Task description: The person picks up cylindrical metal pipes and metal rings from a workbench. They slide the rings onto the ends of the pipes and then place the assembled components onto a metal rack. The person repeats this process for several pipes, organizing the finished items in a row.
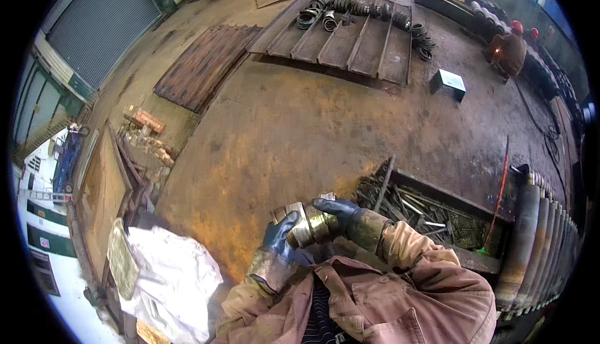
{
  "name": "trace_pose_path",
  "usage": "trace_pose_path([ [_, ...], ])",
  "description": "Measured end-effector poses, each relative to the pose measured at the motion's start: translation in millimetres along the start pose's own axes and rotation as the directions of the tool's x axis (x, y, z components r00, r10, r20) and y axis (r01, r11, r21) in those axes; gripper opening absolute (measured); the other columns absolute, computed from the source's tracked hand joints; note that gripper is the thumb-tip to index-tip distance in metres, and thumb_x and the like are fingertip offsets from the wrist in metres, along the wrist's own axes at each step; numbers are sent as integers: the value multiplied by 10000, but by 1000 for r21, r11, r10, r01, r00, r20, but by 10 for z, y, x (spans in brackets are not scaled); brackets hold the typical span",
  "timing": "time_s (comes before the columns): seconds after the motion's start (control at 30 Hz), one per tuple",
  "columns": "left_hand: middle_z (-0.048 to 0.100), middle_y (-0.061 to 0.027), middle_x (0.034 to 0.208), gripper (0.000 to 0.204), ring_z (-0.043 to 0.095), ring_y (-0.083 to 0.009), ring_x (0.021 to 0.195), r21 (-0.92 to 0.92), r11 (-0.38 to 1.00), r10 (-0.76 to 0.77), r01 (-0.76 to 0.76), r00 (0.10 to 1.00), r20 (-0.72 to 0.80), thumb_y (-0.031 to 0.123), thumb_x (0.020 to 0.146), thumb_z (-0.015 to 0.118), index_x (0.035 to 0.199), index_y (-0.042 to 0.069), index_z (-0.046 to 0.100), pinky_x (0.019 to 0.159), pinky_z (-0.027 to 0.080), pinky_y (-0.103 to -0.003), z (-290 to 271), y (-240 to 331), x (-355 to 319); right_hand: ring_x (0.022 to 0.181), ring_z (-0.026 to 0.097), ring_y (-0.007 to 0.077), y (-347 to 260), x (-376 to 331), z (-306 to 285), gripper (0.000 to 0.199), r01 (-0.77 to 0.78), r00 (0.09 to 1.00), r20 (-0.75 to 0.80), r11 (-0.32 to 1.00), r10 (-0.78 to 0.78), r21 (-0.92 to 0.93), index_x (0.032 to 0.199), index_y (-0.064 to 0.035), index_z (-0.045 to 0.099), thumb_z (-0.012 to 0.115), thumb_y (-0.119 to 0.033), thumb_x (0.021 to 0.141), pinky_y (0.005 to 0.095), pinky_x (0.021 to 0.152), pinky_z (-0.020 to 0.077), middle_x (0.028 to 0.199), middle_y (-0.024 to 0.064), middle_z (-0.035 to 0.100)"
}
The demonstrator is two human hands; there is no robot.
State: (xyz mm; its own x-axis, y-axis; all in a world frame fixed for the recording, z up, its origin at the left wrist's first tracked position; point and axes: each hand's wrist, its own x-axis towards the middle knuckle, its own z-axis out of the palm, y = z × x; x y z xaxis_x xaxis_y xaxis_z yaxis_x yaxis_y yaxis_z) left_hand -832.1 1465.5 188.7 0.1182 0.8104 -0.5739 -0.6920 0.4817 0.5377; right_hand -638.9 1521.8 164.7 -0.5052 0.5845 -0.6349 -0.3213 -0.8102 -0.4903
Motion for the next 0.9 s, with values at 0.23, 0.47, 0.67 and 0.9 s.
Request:
trace_pose_path([
  [0.23, 725, -114, 1050, 312, 725, -247, 908, 185, 972, -154, 144, 987, 39, 129, 897, 751, 1176, 24, 662, 747, 619, -398, -99, 1253, 2063, 732, 705, 230, -1218, 1371, 228, 371, 142, 987, 67, 987, -147, 77, 1177, -53, 654, 686, -350, 957, 420, 653, 588, 982, 94, 719],
  [0.47, 714, -111, 1106, 328, 713, -228, 988, 526, 842, -254, 119, 948, 191, 144, 918, 718, 1214, 30, 635, 868, 579, -369, 664, 2516, 3705, 933, 732, 253, -2645, 2313, 503, 447, 247, 967, -128, 931, -220, 267, 1241, -44, 613, 681, -381, 956, 429, 800, 605, 1093, 120, 724],
  [0.67, 722, -101, 1099, 313, 722, -224, 964, 406, 872, -357, 272, 922, 148, 165, 928, 714, 1206, 36, 648, 821, 593, -352, 1472, 3293, 5104, 897, 734, 243, -3722, 3543, -13, 430, 240, 970, -141, 880, -199, 410, 1231, -76, 618, 709, -378, 939, 412, 770, 612, 1077, 121, 726],
  [0.9, 727, -84, 1069, 283, 720, -202, 973, 502, 814, -373, 292, 925, 67, 188, 954, 671, 1197, 43, 658, 857, 576, -342, 1955, 4162, 7001, 815, 718, 211, -5571, 4566, 10, 309, 223, 974, -101, 921, -201, 318, 1133, -92, 619, 675, -346, 966, 371, 707, 607, 1017, 71, 713],
])
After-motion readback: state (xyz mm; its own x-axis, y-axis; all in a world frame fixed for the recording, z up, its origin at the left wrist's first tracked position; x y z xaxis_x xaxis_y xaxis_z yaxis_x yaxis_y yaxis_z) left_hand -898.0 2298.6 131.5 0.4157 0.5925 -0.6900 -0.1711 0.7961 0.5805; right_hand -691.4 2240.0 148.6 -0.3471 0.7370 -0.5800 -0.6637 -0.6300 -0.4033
